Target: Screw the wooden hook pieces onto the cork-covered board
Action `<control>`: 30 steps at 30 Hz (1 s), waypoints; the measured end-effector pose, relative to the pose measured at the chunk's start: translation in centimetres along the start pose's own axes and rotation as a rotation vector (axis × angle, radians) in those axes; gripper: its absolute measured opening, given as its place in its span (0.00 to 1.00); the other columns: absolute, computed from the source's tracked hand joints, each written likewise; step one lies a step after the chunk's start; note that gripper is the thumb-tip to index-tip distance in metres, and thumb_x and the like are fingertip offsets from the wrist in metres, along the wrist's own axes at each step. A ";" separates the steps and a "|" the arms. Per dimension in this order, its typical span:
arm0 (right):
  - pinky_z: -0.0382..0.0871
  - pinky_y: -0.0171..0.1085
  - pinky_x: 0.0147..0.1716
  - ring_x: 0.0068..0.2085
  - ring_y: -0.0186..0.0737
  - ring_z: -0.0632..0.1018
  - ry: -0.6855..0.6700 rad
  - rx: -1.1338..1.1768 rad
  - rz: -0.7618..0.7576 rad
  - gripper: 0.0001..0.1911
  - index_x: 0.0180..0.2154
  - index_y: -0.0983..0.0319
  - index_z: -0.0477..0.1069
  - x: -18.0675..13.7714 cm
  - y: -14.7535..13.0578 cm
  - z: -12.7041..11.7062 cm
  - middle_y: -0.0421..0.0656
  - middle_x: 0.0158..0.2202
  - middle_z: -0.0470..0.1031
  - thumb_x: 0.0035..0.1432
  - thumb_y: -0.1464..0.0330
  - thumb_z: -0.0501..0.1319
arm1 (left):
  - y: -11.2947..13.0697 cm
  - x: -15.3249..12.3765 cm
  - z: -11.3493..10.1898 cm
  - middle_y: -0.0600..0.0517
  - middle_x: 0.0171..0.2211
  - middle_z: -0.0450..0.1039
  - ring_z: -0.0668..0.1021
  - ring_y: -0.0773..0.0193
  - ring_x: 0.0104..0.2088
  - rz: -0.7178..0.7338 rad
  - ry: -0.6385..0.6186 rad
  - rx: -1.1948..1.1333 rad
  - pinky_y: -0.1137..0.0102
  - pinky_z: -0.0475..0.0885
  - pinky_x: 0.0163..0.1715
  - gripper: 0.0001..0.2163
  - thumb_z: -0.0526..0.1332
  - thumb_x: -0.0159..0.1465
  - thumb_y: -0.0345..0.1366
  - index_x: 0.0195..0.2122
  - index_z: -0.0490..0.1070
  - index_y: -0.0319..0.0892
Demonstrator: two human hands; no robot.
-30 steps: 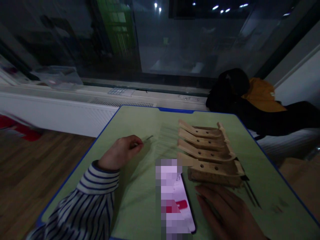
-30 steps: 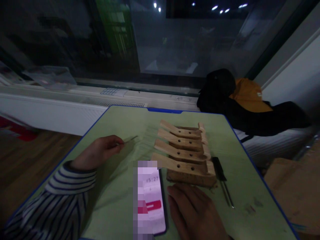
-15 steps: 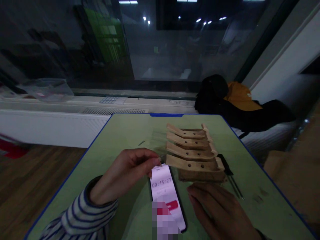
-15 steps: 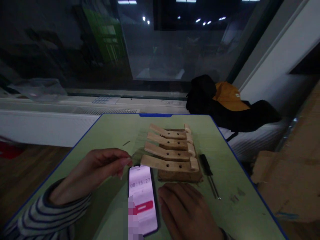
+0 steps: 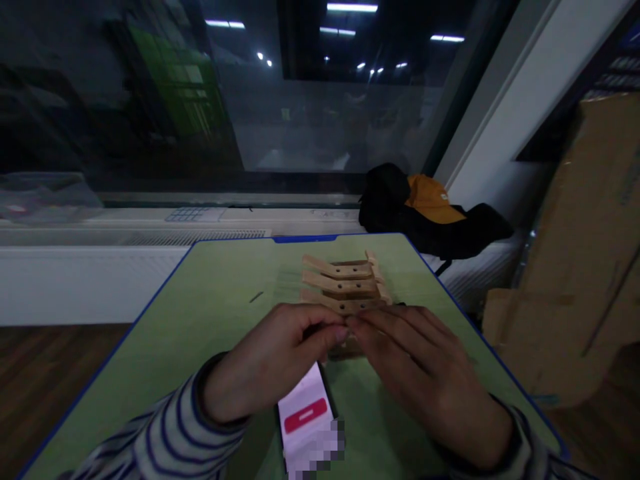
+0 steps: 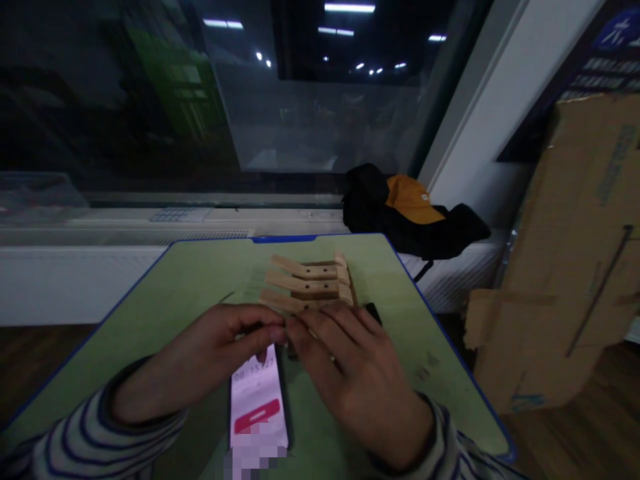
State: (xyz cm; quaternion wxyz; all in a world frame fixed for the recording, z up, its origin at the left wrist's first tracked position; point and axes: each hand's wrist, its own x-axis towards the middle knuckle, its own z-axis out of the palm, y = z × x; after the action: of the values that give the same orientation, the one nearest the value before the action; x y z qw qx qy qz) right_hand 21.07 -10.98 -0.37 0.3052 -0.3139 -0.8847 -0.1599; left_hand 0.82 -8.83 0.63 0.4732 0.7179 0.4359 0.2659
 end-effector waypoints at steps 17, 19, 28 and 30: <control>0.71 0.39 0.40 0.39 0.37 0.75 -0.084 0.146 0.113 0.12 0.48 0.63 0.67 1.3 3.8 0.8 0.44 0.38 0.77 0.62 0.74 0.55 | -7.1 -1.2 -1.9 0.54 0.27 0.74 0.73 0.70 0.26 0.199 0.636 0.340 0.77 0.69 0.25 0.05 0.61 0.61 0.35 0.36 0.72 0.40; 0.72 0.37 0.41 0.40 0.36 0.76 -0.116 0.166 0.142 0.10 0.46 0.62 0.68 1.8 3.7 0.9 0.42 0.38 0.78 0.62 0.73 0.56 | -7.2 -1.4 -1.7 0.54 0.27 0.73 0.72 0.71 0.24 0.293 0.568 0.398 0.78 0.69 0.24 0.06 0.62 0.61 0.34 0.39 0.71 0.41; 0.71 0.38 0.40 0.41 0.38 0.76 -0.279 0.217 0.100 0.09 0.44 0.61 0.69 2.6 3.3 1.0 0.43 0.39 0.77 0.62 0.74 0.55 | -7.2 -1.8 -1.5 0.54 0.30 0.74 0.75 0.73 0.24 0.427 0.465 0.584 0.80 0.72 0.25 0.13 0.61 0.62 0.41 0.45 0.66 0.42; 0.70 0.38 0.39 0.40 0.39 0.75 -0.303 0.203 0.095 0.09 0.43 0.61 0.69 2.5 3.3 0.9 0.43 0.38 0.76 0.62 0.74 0.55 | -7.2 -1.7 -1.4 0.55 0.29 0.74 0.76 0.72 0.24 0.430 0.468 0.595 0.80 0.72 0.24 0.13 0.59 0.63 0.43 0.46 0.66 0.43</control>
State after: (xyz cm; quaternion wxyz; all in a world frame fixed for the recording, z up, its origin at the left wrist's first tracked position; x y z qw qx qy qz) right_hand 21.24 -6.91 0.83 0.2056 -0.3436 -0.9163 -0.0062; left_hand -3.86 -8.46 -5.31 0.0679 0.8177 0.4297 0.3769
